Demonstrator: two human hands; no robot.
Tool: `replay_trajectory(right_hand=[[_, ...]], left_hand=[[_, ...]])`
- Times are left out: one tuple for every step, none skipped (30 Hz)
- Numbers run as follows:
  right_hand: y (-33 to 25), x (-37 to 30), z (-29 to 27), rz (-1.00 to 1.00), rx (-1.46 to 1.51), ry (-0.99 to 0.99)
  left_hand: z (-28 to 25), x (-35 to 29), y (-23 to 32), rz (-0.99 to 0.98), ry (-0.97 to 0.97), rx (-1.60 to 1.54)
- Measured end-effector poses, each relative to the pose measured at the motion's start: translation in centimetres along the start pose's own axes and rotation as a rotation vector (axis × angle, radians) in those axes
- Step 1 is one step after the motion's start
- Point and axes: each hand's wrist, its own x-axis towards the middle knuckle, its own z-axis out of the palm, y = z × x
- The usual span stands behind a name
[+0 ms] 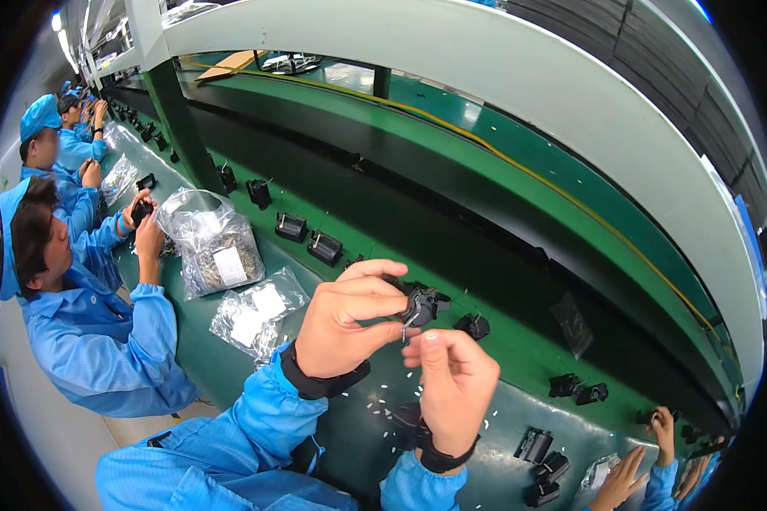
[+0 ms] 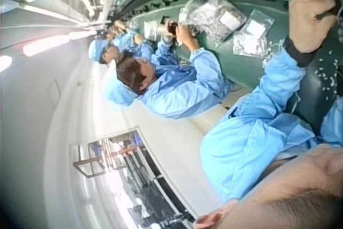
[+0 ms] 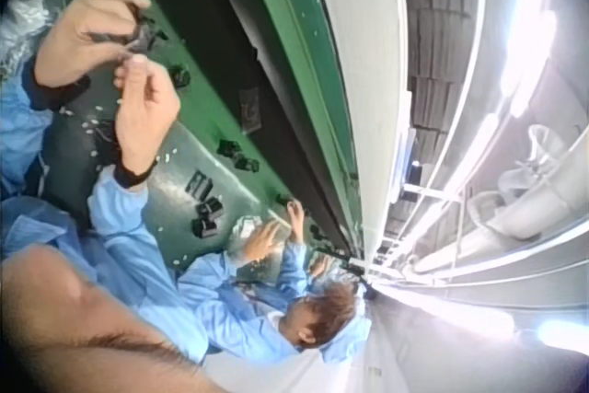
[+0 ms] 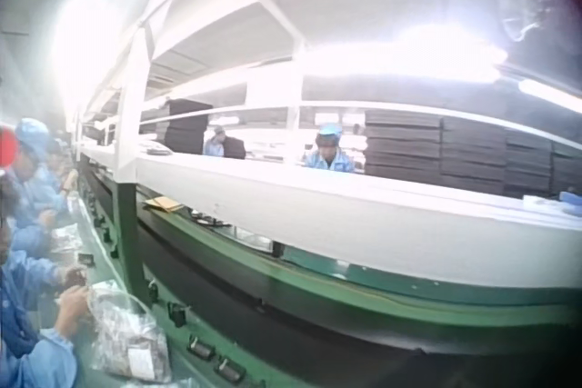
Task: Manually assembling small plastic electronic or mechanical housing components by inserting tiny white pins or connectors.
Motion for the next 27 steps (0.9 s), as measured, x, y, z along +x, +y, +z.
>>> replay_trajectory(right_hand=[[0.1,-0.1,0.2,0.000,0.005,0.003],[0.2,-0.2,0.5,0.024,0.010,-0.021],[0.3,-0.1,0.7,0.050,0.007,-0.044],[0.1,-0.1,0.9,0.070,-0.010,-0.039],[0.0,-0.2,1.0,0.071,-0.011,-0.039],[-0.1,-0.2,1.2,0.040,0.001,0.003],[-0.2,-0.2,1.2,0.010,0.014,0.043],[-0.3,-0.1,1.1,0.010,0.015,0.042],[-0.3,-0.1,1.0,-0.023,0.014,0.083],[-0.4,-0.1,1.0,-0.056,0.013,0.123],[-0.3,0.2,0.9,-0.055,0.013,0.121],[0.0,0.5,0.9,-0.107,-0.014,0.170],[0.2,0.8,0.9,-0.161,-0.041,0.216],[0.4,1.0,0.9,-0.166,-0.047,0.211],[0.9,0.9,0.6,-0.128,-0.037,0.183],[1.1,1.0,0.6,-0.090,-0.027,0.150],[1.1,1.3,0.8,-0.095,-0.040,0.134],[0.7,1.2,1.5,-0.103,-0.001,0.184],[0.5,1.2,2.9,-0.103,0.067,0.199],[0.4,1.0,2.9,-0.114,0.091,0.198],[-0.4,1.0,1.7,-0.125,-0.006,0.198],[1.0,1.6,0.5,-0.182,-0.071,0.223],[1.6,1.9,-0.5,-0.127,-0.013,0.127],[1.6,2.1,-0.9,-0.091,-0.020,0.138],[-0.2,1.2,0.5,-0.098,-0.174,0.115],[-0.6,0.9,1.1,-0.123,-0.127,0.155],[-0.7,0.6,1.6,-0.148,-0.077,0.199]], left_hand=[[0.3,0.0,0.4,0.032,0.057,0.076],[0.6,-0.1,0.7,0.055,0.092,0.120],[0.8,0.0,0.6,0.054,0.091,0.116],[0.9,0.0,0.5,0.094,0.097,0.130],[0.9,0.0,0.4,0.134,0.104,0.144],[0.9,0.0,0.4,0.134,0.104,0.143],[0.8,0.1,0.5,0.127,0.095,0.137],[0.8,0.2,0.5,0.120,0.088,0.131],[0.8,0.3,0.7,0.119,0.087,0.130],[0.7,0.5,0.8,0.110,0.076,0.113],[0.7,0.6,0.9,0.101,0.065,0.097],[0.7,0.7,0.9,0.103,0.068,0.090],[0.6,0.8,1.0,0.094,0.049,0.073],[0.4,0.9,1.0,0.084,0.034,0.058],[0.3,0.8,0.8,0.084,0.046,0.048],[-0.2,0.7,0.5,0.093,0.024,0.051],[-0.6,0.7,0.2,0.101,0.007,0.058],[-1.1,0.6,0.2,0.106,-0.004,0.023],[-1.9,0.5,0.6,0.128,0.008,0.038],[-1.7,0.5,1.1,0.126,0.025,0.003],[-0.7,1.0,1.1,0.145,0.001,-0.035],[0.2,1.1,0.9,0.154,0.029,-0.096],[1.0,0.9,0.4,0.163,0.062,-0.139],[2.0,0.9,0.1,0.138,0.108,-0.203],[2.0,0.4,-0.4,0.156,0.103,-0.241],[2.2,0.3,-0.2,0.143,0.097,-0.298],[1.8,0.0,-0.1,0.135,0.048,-0.319]])
